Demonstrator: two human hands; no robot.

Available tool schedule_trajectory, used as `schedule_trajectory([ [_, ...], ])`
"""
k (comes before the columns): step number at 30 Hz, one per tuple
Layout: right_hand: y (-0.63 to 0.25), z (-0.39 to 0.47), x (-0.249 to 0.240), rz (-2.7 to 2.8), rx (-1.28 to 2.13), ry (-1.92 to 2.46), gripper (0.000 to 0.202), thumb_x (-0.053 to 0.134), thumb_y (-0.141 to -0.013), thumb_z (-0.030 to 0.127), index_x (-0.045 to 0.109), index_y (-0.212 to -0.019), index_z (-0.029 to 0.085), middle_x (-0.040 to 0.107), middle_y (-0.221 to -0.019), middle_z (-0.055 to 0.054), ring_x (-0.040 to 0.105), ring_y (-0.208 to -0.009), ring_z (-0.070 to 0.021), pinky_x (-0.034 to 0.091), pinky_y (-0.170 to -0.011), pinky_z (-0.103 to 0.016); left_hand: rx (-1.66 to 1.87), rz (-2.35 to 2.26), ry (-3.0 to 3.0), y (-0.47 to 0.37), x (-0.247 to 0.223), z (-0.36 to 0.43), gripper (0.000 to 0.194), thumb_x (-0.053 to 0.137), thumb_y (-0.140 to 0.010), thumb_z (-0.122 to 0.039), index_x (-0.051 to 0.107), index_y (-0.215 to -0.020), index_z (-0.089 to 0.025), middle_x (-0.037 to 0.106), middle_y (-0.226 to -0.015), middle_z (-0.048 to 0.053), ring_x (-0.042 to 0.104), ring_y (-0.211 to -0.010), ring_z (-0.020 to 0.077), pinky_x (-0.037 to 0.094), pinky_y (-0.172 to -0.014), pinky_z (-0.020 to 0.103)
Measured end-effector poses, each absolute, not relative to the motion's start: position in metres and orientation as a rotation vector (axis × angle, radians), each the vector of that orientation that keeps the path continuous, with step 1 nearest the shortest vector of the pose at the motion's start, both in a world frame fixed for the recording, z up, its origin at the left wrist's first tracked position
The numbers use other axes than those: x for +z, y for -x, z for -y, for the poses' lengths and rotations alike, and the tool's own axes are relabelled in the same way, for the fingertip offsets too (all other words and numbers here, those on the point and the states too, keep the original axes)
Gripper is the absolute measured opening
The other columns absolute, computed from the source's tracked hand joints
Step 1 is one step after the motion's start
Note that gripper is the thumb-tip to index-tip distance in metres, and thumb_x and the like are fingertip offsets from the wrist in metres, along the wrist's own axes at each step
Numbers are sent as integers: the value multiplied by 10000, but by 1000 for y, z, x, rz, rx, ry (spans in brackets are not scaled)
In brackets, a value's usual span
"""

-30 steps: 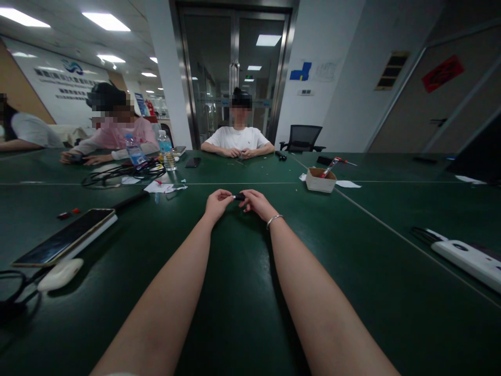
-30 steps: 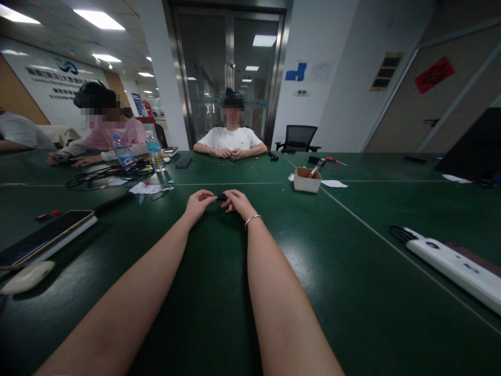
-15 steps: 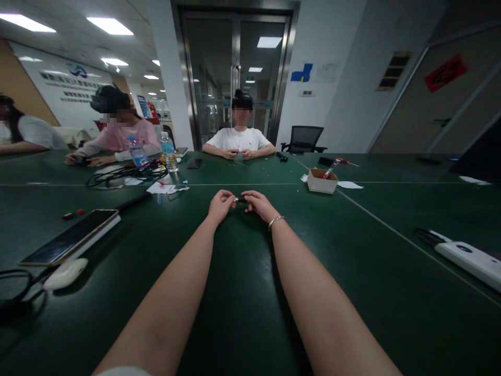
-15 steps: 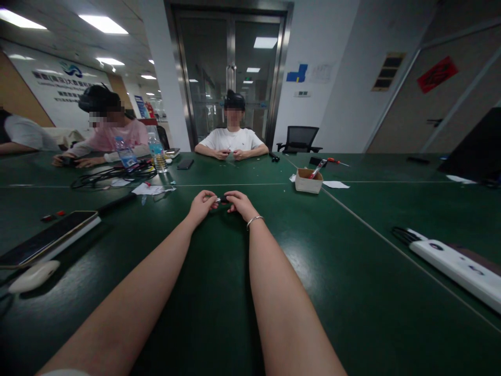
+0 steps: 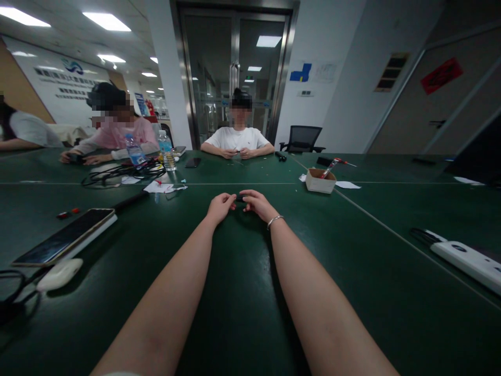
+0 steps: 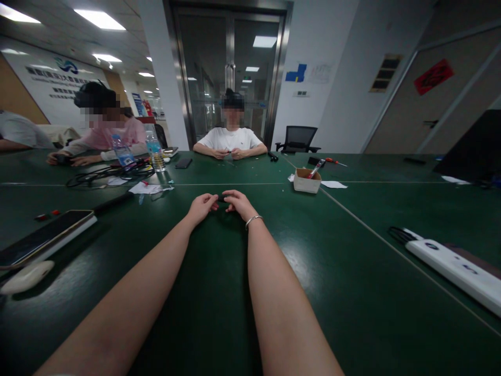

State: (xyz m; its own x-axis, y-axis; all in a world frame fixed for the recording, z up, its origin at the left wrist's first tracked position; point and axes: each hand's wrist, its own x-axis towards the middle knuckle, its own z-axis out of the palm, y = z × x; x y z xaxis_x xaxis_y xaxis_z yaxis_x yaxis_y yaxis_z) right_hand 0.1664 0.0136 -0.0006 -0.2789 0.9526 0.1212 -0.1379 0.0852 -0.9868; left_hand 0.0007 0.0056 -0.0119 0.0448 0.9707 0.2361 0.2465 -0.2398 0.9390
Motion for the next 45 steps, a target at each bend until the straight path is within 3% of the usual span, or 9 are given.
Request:
schedule_trajectory([
  [4, -164, -13, 2, 1419, 1387, 951, 143, 567, -835, 283, 571, -881, 148, 639, -638, 2, 406, -340, -29, 508, -442, -194, 1298, -1266, -1601, 2, -13, -8, 369, 532, -765, -533, 610, -765, -173, 662, -678, 41, 600, -594, 145, 436, -584, 261],
  [10, -164, -14, 1, 1371, 1358, 921, 354, 610, -750, 152, 509, -1081, 229, 635, -810, 32, 482, -380, -23, 535, -480, -209, 1312, -1322, -1580, 1, -15, -10, 360, 531, -770, -524, 601, -745, -171, 650, -638, 35, 579, -546, 135, 437, -579, 262],
  [14, -164, -15, 0, 1461, 1324, 981, 196, 587, -781, 189, 547, -971, 164, 616, -704, 24, 405, -342, -11, 506, -438, -190, 1319, -1306, -1597, 1, -16, -11, 364, 538, -762, -530, 596, -734, -172, 642, -627, 30, 575, -546, 132, 429, -574, 256],
  [18, -164, -13, 1, 1413, 1322, 930, 413, 643, -704, 127, 499, -1079, 222, 618, -816, 38, 482, -388, -20, 533, -476, -202, 1316, -1331, -1586, 2, -15, -10, 362, 538, -762, -529, 593, -723, -173, 638, -620, 30, 561, -529, 127, 415, -558, 252],
  [22, -164, -14, 1, 1431, 1341, 983, 183, 559, -809, 224, 536, -980, 161, 608, -687, 27, 413, -329, -16, 515, -439, -196, 1313, -1337, -1583, 2, -14, -9, 363, 535, -762, -532, 593, -713, -177, 638, -624, 33, 559, -529, 130, 411, -553, 258],
  [26, -164, -16, 0, 1389, 1329, 944, 372, 619, -753, 155, 491, -1094, 229, 613, -797, 48, 475, -353, -10, 526, -457, -193, 1312, -1345, -1564, 2, -13, -9, 368, 539, -754, -543, 592, -710, -181, 637, -622, 34, 554, -526, 131, 402, -541, 255],
  [30, -164, -17, -1, 1410, 1358, 979, 190, 579, -816, 232, 534, -990, 171, 612, -687, 31, 433, -331, -16, 521, -446, -195, 1317, -1346, -1545, 2, -13, -7, 370, 553, -744, -546, 597, -711, -180, 641, -625, 36, 551, -526, 129, 402, -544, 252],
  [34, -164, -16, 0, 1371, 1351, 952, 285, 613, -781, 190, 515, -1049, 202, 614, -742, 41, 466, -352, -23, 532, -458, -209, 1314, -1359, -1555, 2, -14, -8, 377, 541, -750, -549, 601, -716, -178, 640, -623, 35, 556, -528, 130, 405, -542, 252],
  [45, -164, -13, 2, 1417, 1363, 962, 199, 570, -788, 169, 547, -986, 177, 601, -655, 48, 434, -339, -20, 524, -456, -202, 1329, -1353, -1560, 1, -15, -9, 393, 535, -748, -564, 598, -704, -179, 624, -594, 26, 548, -510, 128, 403, -539, 252],
])
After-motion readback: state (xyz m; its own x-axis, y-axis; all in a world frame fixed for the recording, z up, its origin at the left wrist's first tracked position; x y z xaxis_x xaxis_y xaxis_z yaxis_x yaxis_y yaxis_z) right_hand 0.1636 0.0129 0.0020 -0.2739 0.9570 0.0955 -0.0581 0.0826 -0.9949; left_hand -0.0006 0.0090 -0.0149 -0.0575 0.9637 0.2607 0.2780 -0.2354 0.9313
